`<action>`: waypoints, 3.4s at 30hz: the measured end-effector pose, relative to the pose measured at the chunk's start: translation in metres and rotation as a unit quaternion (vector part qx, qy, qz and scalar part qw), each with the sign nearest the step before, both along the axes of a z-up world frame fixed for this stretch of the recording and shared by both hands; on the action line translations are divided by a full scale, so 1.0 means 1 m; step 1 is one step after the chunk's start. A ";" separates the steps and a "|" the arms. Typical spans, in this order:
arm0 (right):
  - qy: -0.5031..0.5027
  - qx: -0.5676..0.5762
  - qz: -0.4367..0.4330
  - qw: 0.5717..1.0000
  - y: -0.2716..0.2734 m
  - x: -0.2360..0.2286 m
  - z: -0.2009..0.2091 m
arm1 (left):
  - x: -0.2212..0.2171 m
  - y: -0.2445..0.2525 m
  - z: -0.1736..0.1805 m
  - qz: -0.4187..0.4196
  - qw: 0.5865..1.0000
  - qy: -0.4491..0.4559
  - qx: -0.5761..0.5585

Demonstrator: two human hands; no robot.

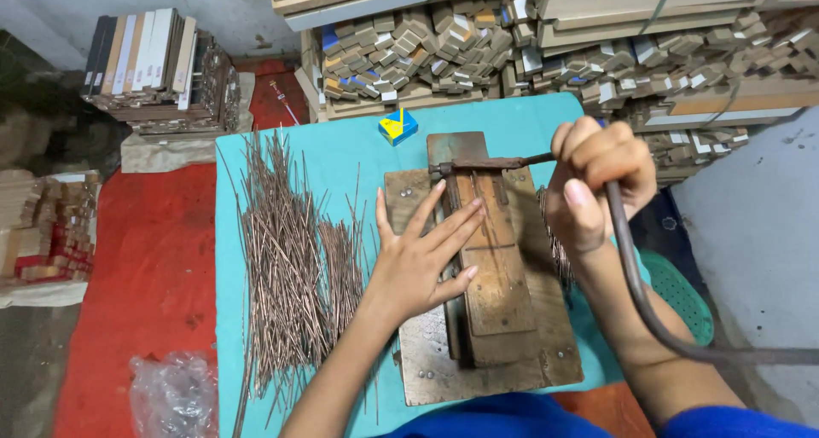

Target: Manually processing thin metal rods by placing them individually into a wooden jig and pulling a lever.

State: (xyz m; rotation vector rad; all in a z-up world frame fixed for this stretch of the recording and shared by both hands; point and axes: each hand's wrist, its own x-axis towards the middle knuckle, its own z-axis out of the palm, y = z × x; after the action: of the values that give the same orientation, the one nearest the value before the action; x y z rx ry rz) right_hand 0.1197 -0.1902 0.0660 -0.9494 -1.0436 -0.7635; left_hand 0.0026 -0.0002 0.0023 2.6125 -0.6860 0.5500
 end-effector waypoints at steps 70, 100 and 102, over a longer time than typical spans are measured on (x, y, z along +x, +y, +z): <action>0.194 -0.846 -0.250 0.429 0.034 0.005 0.027 | -0.001 -0.004 -0.016 0.014 0.999 -0.001 -0.039; 0.341 -0.545 -0.356 0.679 -0.132 0.004 -0.088 | -0.040 0.089 -0.016 0.284 0.955 0.090 0.014; 0.352 -0.630 -0.348 0.597 -0.144 0.003 -0.125 | -0.046 0.104 -0.030 0.372 0.914 0.160 0.024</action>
State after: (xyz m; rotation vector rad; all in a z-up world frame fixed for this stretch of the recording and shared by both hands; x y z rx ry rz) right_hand 0.1223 -0.3341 -0.0592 -2.7388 -0.2858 -0.0052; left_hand -0.0431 0.1035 -0.0280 2.8564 0.4355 0.2786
